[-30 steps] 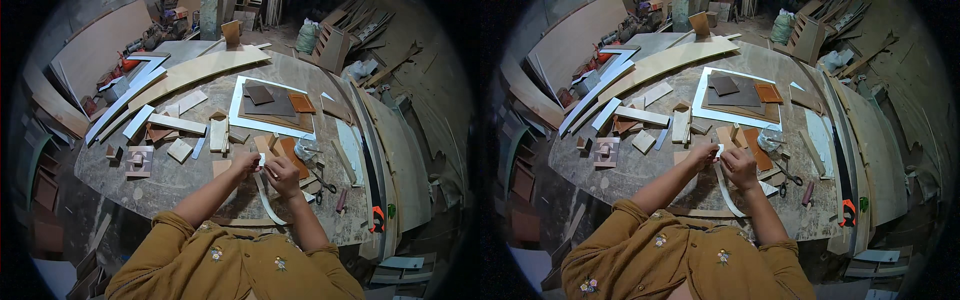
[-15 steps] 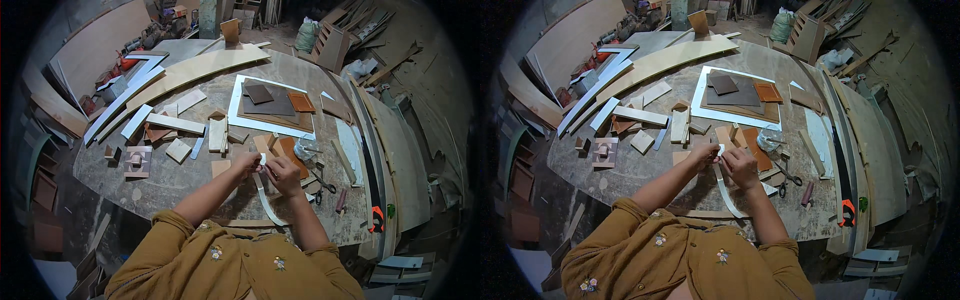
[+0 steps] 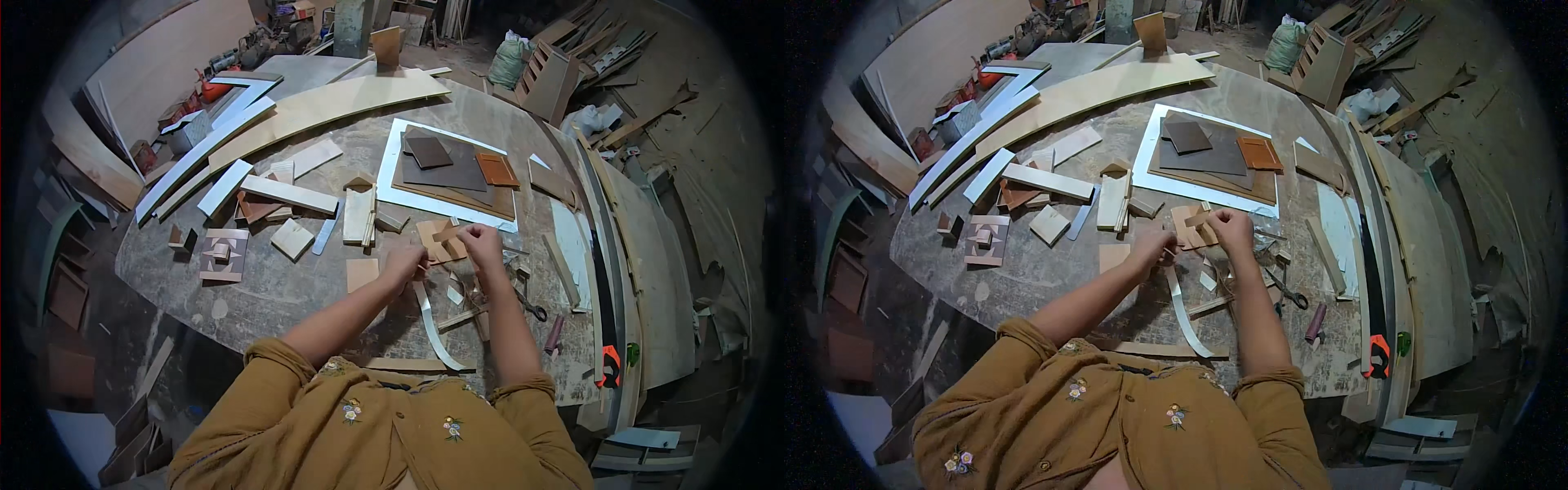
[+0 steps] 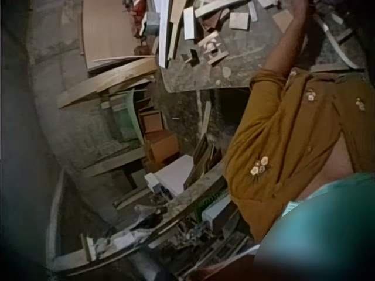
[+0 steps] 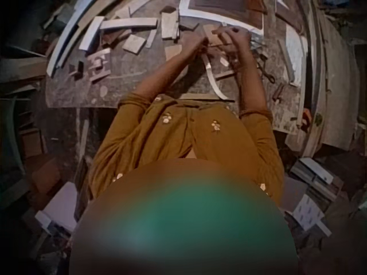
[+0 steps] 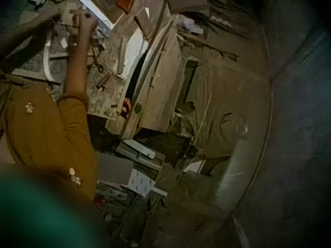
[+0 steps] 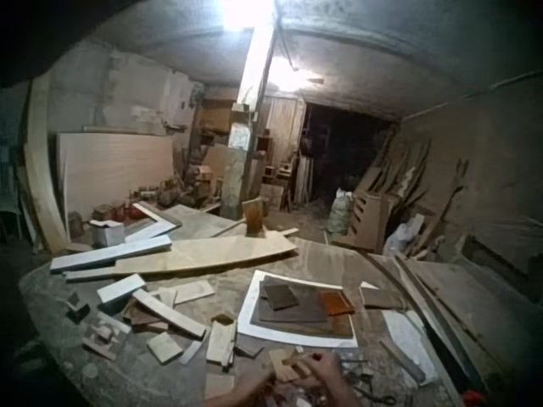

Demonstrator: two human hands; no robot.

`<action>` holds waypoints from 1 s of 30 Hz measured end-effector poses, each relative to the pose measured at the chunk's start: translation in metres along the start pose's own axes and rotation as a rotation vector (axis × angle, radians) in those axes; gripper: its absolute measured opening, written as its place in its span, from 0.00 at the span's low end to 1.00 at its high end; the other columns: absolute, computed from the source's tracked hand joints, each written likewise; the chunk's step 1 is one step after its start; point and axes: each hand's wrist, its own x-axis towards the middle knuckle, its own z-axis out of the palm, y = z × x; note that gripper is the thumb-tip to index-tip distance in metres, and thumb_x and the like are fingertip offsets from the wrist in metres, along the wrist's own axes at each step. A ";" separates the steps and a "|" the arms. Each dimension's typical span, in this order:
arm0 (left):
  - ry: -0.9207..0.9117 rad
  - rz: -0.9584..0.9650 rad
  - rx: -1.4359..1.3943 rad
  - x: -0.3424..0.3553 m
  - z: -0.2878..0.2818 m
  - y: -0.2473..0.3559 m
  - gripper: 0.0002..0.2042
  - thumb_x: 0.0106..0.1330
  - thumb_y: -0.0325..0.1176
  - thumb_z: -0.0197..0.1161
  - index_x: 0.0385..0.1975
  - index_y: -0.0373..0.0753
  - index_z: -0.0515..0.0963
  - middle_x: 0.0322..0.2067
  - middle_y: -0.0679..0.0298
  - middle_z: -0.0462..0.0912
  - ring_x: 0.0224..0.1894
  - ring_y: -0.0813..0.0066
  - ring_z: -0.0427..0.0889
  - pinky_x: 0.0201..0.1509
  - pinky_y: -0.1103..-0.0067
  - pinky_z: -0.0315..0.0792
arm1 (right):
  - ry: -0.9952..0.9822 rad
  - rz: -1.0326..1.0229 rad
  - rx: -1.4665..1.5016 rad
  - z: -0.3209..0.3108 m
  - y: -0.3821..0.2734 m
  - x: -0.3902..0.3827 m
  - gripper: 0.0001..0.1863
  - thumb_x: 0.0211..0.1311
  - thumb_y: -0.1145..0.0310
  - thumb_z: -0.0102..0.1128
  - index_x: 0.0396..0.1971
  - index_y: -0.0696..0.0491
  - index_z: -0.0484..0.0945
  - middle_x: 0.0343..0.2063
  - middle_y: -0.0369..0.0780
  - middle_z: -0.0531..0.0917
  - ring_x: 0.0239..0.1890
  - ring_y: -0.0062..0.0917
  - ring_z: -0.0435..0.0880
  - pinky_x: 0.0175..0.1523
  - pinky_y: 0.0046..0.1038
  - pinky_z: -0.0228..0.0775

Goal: Applying glue to small wooden pieces and attaching thin veneer strips, cutting the strips to size with scissors.

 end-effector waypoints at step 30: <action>0.253 0.569 0.634 0.044 0.006 0.000 0.18 0.48 0.29 0.61 0.41 0.31 0.77 0.37 0.47 0.79 0.40 0.55 0.80 0.45 0.71 0.73 | 0.163 -0.052 -0.531 0.023 -0.045 -0.004 0.11 0.39 0.62 0.61 0.18 0.55 0.82 0.16 0.44 0.80 0.20 0.35 0.80 0.29 0.31 0.72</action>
